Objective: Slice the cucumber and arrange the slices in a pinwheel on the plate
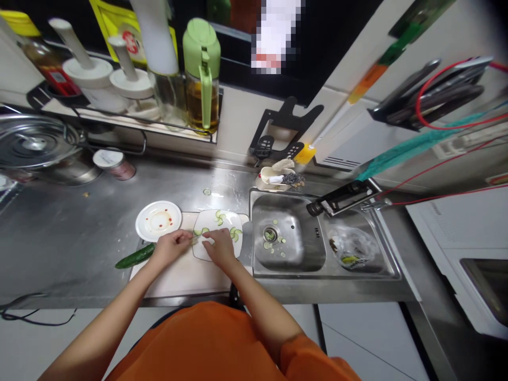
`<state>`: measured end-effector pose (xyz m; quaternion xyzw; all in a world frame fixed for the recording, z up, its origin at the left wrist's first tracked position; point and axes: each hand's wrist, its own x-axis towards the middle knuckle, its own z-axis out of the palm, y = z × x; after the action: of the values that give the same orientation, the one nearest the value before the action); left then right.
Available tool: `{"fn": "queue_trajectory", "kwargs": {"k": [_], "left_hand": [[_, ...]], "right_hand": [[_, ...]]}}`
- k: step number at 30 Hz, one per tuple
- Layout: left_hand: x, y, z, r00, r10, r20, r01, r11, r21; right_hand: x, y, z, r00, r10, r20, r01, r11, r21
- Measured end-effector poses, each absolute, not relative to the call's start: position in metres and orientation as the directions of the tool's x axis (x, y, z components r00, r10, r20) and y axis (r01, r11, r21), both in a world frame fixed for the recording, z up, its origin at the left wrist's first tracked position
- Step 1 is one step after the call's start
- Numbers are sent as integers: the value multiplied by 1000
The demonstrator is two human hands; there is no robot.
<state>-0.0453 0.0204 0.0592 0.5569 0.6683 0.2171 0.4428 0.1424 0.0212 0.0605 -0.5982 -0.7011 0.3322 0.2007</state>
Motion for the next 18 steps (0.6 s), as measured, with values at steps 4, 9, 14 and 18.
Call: {"fn": "queue_trajectory", "kwargs": {"k": [4, 9, 14, 18], "left_hand": [[-35, 28, 62, 122, 908, -402, 396, 326, 858], [-27, 33, 62, 175, 876, -450, 352, 371, 859], [-24, 34, 58, 159, 860, -484, 292, 427, 855], [-26, 35, 54, 140, 857, -495, 308, 438, 845]], "right_hand": [[141, 28, 65, -212, 970, -117, 645, 49, -763], [145, 33, 65, -169, 962, -213, 597, -71, -799], [150, 36, 58, -161, 949, -271, 552, -141, -822], [153, 38, 60, -174, 943, -285, 583, -134, -801]]}}
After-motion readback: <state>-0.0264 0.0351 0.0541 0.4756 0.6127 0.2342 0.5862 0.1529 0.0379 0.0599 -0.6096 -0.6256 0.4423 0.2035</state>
